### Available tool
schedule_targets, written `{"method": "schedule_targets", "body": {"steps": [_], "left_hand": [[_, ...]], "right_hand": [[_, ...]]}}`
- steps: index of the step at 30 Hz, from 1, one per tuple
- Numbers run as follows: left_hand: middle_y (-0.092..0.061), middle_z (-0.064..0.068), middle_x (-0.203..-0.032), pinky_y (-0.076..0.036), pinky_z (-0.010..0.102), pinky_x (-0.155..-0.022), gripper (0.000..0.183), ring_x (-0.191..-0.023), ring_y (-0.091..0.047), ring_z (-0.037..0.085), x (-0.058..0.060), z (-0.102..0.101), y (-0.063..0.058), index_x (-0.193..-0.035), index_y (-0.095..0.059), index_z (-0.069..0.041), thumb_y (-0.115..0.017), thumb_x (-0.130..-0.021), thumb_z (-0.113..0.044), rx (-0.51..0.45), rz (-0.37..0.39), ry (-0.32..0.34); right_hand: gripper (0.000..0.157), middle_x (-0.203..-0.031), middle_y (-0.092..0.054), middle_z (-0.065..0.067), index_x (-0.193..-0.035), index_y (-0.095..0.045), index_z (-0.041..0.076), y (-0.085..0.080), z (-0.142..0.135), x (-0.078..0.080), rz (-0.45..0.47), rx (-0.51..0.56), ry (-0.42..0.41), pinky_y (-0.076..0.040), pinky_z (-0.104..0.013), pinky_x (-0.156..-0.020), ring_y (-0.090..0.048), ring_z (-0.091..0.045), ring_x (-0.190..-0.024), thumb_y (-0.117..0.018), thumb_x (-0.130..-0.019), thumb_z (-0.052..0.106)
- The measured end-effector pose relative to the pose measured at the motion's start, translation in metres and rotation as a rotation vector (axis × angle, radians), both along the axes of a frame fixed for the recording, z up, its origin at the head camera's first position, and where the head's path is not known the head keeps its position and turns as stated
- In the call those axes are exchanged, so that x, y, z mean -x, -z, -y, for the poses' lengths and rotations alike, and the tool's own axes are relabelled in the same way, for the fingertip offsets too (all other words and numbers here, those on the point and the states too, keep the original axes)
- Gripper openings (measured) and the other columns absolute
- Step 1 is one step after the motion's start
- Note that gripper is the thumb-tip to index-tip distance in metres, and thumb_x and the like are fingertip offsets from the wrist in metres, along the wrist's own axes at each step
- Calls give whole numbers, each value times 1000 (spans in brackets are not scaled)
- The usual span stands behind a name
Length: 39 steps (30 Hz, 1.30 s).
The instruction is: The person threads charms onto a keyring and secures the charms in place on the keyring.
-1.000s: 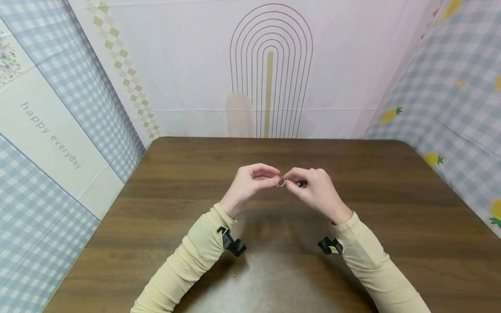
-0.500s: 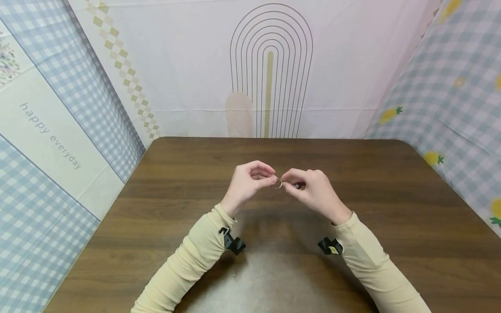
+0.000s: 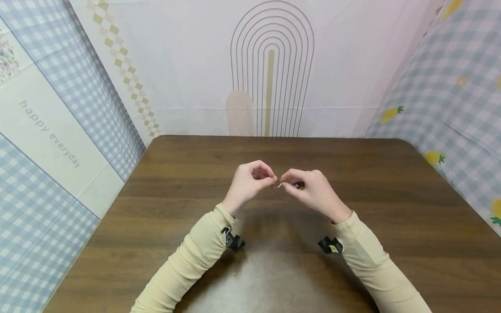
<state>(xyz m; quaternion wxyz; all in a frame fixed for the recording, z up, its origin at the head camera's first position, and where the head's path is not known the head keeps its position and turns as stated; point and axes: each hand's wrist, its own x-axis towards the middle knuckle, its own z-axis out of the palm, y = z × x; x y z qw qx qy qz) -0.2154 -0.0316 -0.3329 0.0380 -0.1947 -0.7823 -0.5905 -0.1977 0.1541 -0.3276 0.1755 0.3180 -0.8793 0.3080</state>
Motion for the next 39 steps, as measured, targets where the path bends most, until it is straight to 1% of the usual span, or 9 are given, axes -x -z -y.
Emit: {"method": "schedule_targets", "body": {"steps": [2,5,11,15,18,22,30,35,39], "left_hand": [[-67,5,-76,-50,21,-62,8,-66,-63,9,2,0,1,-80,-62,-9,-69,-76,-8,88,-49,-18],[-67,3,-78,-49,19,-63,7,-70,-63,10,6,-1,6,-83,-61,-10,-66,-77,-8,254,-81,-12],[-66,-1,-76,-46,19,-65,8,-70,-60,8,11,-2,21,-80,-62,-14,-64,-76,-7,611,-70,109],[-64,-3,-70,-43,19,-63,9,-65,-56,6,11,-1,27,-75,-61,-15,-64,-72,-6,749,-90,187],[-61,-3,-67,-42,19,-61,9,-63,-53,7,10,-2,31,-73,-60,-13,-64,-69,-6,797,-106,228],[-56,-5,-64,-41,18,-58,10,-62,-51,8,9,-2,37,-70,-59,-14,-64,-67,-6,841,-97,255],[-52,-7,-63,-39,18,-55,13,-61,-49,8,11,-1,48,-70,-59,-13,-67,-64,-5,881,-77,264],[-53,-7,-62,-38,18,-54,13,-59,-49,8,12,2,47,-69,-60,-12,-67,-64,-4,891,-59,285],[-53,-6,-62,-38,18,-54,14,-60,-49,9,13,3,43,-67,-59,-13,-68,-63,-4,890,-69,275]], "right_hand": [[6,-73,-67,4,-86,-65,14,2,0,2,66,-5,-10,-47,-18,-57,-56,0,-62,-62,-81,13],[7,-72,-66,3,-88,-64,12,10,0,8,190,-34,-40,-46,-19,-57,-56,-2,-61,-63,-81,12],[8,-71,-64,3,-85,-60,11,35,1,17,361,-180,-147,-46,-17,-53,-55,-1,-59,-65,-80,12],[9,-71,-63,2,-85,-59,8,47,5,17,434,-274,-259,-47,-16,-55,-56,-2,-59,-65,-79,12],[13,-70,-62,2,-85,-58,7,52,7,15,485,-315,-311,-46,-16,-57,-56,-3,-61,-67,-78,12],[15,-69,-62,2,-86,-57,6,57,9,13,512,-331,-332,-46,-15,-57,-55,-3,-61,-68,-77,12],[18,-69,-57,4,-85,-58,8,60,9,12,500,-366,-298,-42,-16,-56,-50,-4,-60,-70,-76,19],[19,-76,-58,2,-86,-58,9,58,8,14,471,-392,-305,-44,-18,-61,-52,-8,-68,-71,-74,16],[19,-80,-59,0,-86,-58,8,55,8,18,453,-408,-311,-46,-21,-65,-55,-11,-73,-71,-73,12]]}}
